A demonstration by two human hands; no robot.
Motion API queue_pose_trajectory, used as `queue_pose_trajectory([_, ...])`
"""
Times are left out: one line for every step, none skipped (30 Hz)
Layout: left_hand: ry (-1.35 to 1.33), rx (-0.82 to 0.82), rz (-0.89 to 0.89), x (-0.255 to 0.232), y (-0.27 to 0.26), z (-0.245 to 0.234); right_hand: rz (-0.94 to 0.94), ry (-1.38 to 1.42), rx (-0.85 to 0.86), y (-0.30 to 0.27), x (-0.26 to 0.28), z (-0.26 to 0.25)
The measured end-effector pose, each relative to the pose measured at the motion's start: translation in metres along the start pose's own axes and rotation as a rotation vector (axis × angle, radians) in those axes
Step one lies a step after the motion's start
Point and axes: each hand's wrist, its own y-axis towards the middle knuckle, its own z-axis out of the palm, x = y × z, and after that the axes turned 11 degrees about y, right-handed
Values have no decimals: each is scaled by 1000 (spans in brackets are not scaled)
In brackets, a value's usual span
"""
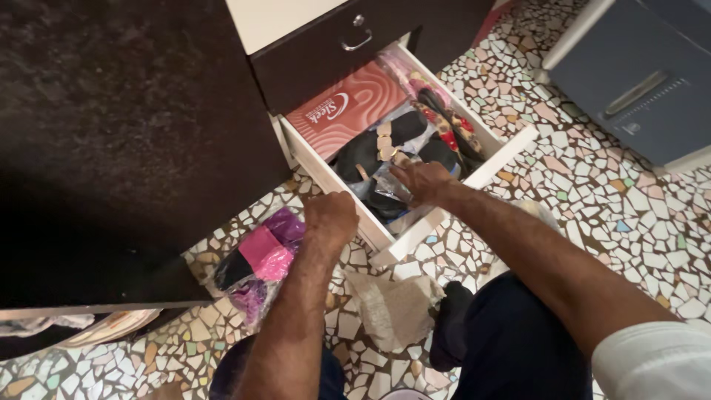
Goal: The person sits on the floor and removes items from an open drawer one by one, placing them on the floor. The items include plastic-wrapped packages, boxes, and miscellaneous objects. The person continues until the drawer is empty.
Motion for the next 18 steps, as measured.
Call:
queue_pose_trajectory([-2,-5,-5,0,0,-1,-7,-43,7,4,2,1])
queue_pose_trajectory([-5,-10,-10,0,0,-2,-15,-86,14,6,3,4])
queue_pose_trajectory([-8,-15,-15,-1,-1,-3,-22,-130,22,9,3,7])
queue_pose_trajectory([-25,-10,-19,-1,-1,-5,-83,-227,-21,13,2,10])
queue_pose_trajectory([-42,-3,-23,-2,0,-6,-145,-323,-64,17,2,13])
queue_pose_trajectory([-59,3,-27,-3,1,-7,-207,-418,-107,19,2,14])
queue_pose_trajectory([-57,3,-27,-4,2,-6,-223,-358,-84,18,-3,13])
queue_pose_trajectory([-56,4,-26,-6,4,-6,-239,-297,-61,14,-9,10])
queue_pose_trajectory([-55,2,-23,-7,6,-6,-251,-238,-38,10,-15,5])
queue_pose_trajectory([-65,-27,-21,-7,6,-5,-282,-223,-71,6,-18,2])
queue_pose_trajectory([-76,-56,-17,-8,7,-6,-310,-207,-104,0,-23,-1])
queue_pose_trajectory([-87,-86,-13,-10,7,-7,-339,-191,-137,-5,-28,-3])
queue_pose_trajectory([-99,-60,-13,-11,8,-9,-347,-156,-173,-9,-33,-5])
queue_pose_trajectory([-111,-34,-13,-12,9,-13,-356,-121,-209,-11,-38,-9])
queue_pose_trajectory([-122,-5,-13,-13,8,-16,-364,-83,-245,-14,-43,-12])
queue_pose_trajectory([-121,-12,-4,-14,7,-19,-357,-93,-332,-19,-49,-17])
queue_pose_trajectory([-119,-20,4,-15,6,-22,-351,-103,-419,-25,-57,-23])
queue_pose_trajectory([-118,-28,12,-16,5,-24,-345,-113,-507,-29,-63,-31])
